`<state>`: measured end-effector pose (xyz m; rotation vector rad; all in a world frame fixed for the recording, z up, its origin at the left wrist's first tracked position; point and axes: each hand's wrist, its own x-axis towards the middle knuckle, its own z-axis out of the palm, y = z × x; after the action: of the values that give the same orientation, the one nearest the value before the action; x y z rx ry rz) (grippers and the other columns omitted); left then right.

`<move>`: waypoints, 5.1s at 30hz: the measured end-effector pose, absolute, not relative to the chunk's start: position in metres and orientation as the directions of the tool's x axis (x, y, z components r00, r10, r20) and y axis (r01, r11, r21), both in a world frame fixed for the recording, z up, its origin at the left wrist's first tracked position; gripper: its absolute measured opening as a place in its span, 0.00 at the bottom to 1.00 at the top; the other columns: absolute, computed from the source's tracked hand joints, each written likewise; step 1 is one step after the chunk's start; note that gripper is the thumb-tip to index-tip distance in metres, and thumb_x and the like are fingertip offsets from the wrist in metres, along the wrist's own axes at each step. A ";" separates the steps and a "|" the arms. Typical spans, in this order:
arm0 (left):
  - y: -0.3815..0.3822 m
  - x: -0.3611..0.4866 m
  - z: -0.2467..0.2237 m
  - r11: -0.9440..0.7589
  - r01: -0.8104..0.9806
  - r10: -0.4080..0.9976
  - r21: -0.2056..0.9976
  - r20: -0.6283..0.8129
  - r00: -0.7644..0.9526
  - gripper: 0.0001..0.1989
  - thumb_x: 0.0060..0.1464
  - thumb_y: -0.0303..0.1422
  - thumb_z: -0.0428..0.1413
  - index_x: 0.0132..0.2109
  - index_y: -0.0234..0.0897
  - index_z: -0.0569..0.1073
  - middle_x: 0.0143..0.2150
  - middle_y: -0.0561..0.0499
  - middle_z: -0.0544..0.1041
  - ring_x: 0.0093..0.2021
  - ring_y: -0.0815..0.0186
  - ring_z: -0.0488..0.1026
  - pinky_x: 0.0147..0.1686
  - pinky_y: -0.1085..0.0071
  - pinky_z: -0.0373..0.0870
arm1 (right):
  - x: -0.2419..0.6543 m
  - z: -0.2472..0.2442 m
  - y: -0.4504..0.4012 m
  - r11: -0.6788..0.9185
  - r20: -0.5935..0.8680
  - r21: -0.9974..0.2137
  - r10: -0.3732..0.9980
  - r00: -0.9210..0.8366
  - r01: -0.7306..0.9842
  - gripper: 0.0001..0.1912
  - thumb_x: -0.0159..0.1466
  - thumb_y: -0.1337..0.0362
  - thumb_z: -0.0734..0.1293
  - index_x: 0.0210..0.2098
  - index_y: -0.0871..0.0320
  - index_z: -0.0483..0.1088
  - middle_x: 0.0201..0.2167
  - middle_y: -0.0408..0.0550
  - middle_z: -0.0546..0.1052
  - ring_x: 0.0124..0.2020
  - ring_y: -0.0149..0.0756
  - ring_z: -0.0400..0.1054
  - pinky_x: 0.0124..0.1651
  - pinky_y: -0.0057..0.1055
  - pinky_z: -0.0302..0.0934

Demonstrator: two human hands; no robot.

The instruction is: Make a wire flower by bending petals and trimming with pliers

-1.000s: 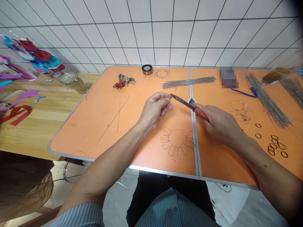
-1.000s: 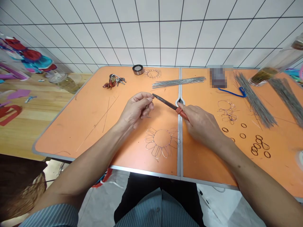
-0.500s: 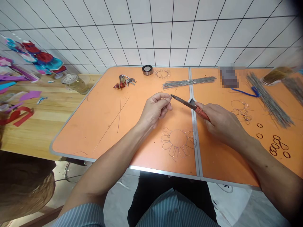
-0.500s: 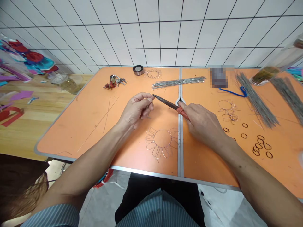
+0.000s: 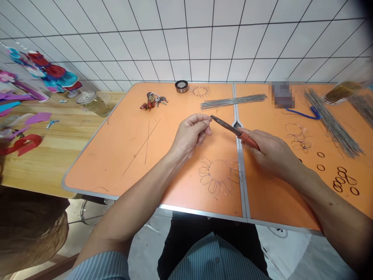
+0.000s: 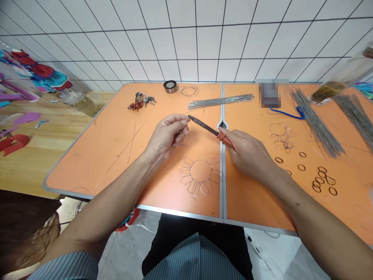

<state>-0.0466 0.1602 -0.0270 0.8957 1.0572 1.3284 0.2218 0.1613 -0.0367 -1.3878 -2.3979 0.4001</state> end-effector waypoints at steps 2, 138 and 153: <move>0.160 -0.047 -0.028 0.062 -0.307 0.995 0.950 -0.081 -0.049 0.03 0.58 0.30 0.63 0.40 0.36 0.79 0.24 0.55 0.76 0.17 0.76 0.58 0.17 0.75 0.47 | 0.222 -0.038 0.161 0.503 0.177 -0.373 0.863 -0.473 0.779 0.20 0.82 0.52 0.57 0.58 0.50 0.78 0.50 0.55 0.85 0.47 0.53 0.80 0.42 0.43 0.68; 0.163 -0.049 -0.041 0.050 -0.160 0.993 0.986 -0.066 -0.093 0.05 0.57 0.35 0.67 0.39 0.39 0.82 0.29 0.54 0.82 0.22 0.74 0.72 0.22 0.77 0.63 | 0.208 -0.020 0.156 -0.112 -0.384 -0.867 0.770 -0.509 0.485 0.24 0.69 0.39 0.72 0.34 0.53 0.74 0.21 0.41 0.67 0.21 0.33 0.55 0.29 0.38 0.52; 0.161 -0.043 -0.039 0.057 -0.144 0.983 0.988 -0.080 -0.165 0.03 0.56 0.31 0.65 0.34 0.37 0.81 0.27 0.53 0.81 0.21 0.74 0.71 0.23 0.76 0.62 | 0.202 -0.023 0.150 0.200 -0.206 -0.590 0.900 -0.385 0.783 0.16 0.75 0.51 0.61 0.45 0.51 0.77 0.36 0.48 0.79 0.38 0.45 0.72 0.40 0.39 0.60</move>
<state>-0.0434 0.1608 -0.0394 0.9697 1.2588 1.3431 0.2024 0.1501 -0.0233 -1.6243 -2.2839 0.9445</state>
